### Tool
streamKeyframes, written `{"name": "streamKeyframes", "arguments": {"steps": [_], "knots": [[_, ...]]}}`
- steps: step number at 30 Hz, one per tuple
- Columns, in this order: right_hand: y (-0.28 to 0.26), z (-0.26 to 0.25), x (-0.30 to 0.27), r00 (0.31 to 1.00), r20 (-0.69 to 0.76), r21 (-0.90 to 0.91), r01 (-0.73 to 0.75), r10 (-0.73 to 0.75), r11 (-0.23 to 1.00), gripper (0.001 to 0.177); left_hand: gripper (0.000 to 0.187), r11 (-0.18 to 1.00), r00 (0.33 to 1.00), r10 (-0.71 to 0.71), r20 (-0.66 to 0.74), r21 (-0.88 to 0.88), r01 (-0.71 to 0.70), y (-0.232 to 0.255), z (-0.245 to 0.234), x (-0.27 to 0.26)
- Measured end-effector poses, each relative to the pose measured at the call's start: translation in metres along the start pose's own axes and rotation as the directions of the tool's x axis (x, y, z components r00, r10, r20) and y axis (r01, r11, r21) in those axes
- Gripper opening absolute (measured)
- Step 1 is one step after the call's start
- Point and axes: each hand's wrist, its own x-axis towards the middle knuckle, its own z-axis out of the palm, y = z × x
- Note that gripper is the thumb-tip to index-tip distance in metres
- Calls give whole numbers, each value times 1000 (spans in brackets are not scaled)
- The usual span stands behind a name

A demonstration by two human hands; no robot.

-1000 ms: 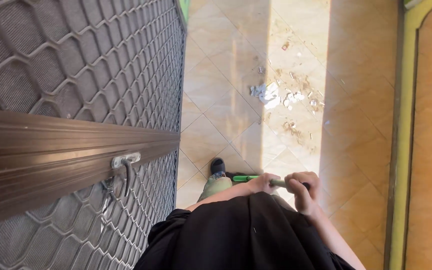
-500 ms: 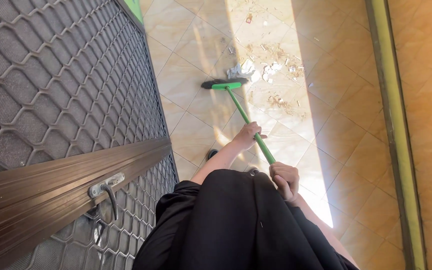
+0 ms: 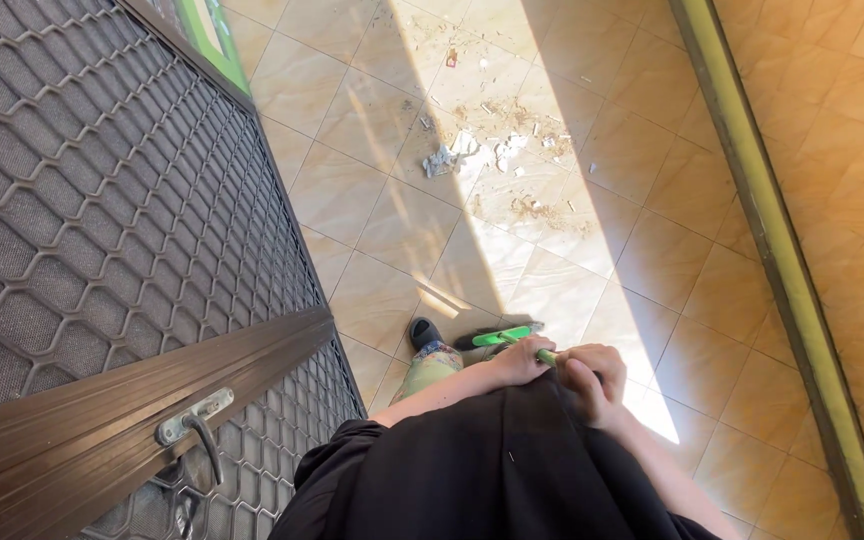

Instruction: Sweeping debris on an outdoor balcony or hallway using a broom.

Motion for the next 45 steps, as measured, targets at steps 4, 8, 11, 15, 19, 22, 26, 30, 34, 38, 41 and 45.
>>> {"name": "streamKeyframes", "arguments": {"steps": [4, 8, 11, 15, 19, 22, 26, 30, 34, 38, 41, 45], "knots": [[10, 3, -9, 998, 5, 34, 65, -65, 997, 38, 22, 997, 998, 53, -13, 55, -53, -31, -5, 3], [23, 13, 3, 973, -54, 115, 229, -224, 967, 35, 37, 971, 995, -41, -86, 232, 60, -41, -54, 23], [42, 19, 8, 970, 51, 74, 232, -236, 970, 32, 42, 947, 985, -78, -152, 297, 121, -61, -87, 36], [54, 16, 8, 988, 36, -16, 153, -153, 988, 31, 40, 916, 971, -8, -238, 387, 103, -66, -109, 59], [-6, -17, 8, 989, -22, -10, 143, -144, 990, 33, 41, 911, 988, 35, -147, 412, 29, -8, -87, 75], [-50, -29, 1, 995, -4, 105, 96, -96, 990, 39, 46, 927, 998, 3, -64, 376, 21, 34, -53, 68], [-63, -15, -4, 985, -138, 26, -97, 99, 995, 35, 35, 972, 996, -88, 34, 222, 79, 32, -12, 38], [0, 0, -23, 906, -326, 167, -226, 270, 960, 36, 15, 995, 996, -57, 65, 90, 51, 3, 5, 13], [24, 9, -29, 909, -414, 228, 64, 37, 972, 35, 15, 991, 992, -86, 91, 108, 76, 0, -2, 17], [26, 19, -39, 875, -474, 198, 213, -97, 957, 42, 34, 964, 994, -101, 43, 250, 87, -13, -23, 29], [55, 20, -35, 884, -446, 153, 227, -138, 962, 44, 41, 970, 995, -94, -44, 221, 101, -74, -44, 43], [78, 19, -29, 914, -399, 147, 142, -72, 979, 42, 29, 878, 992, -78, -104, 464, 117, -117, -76, 61]]}}
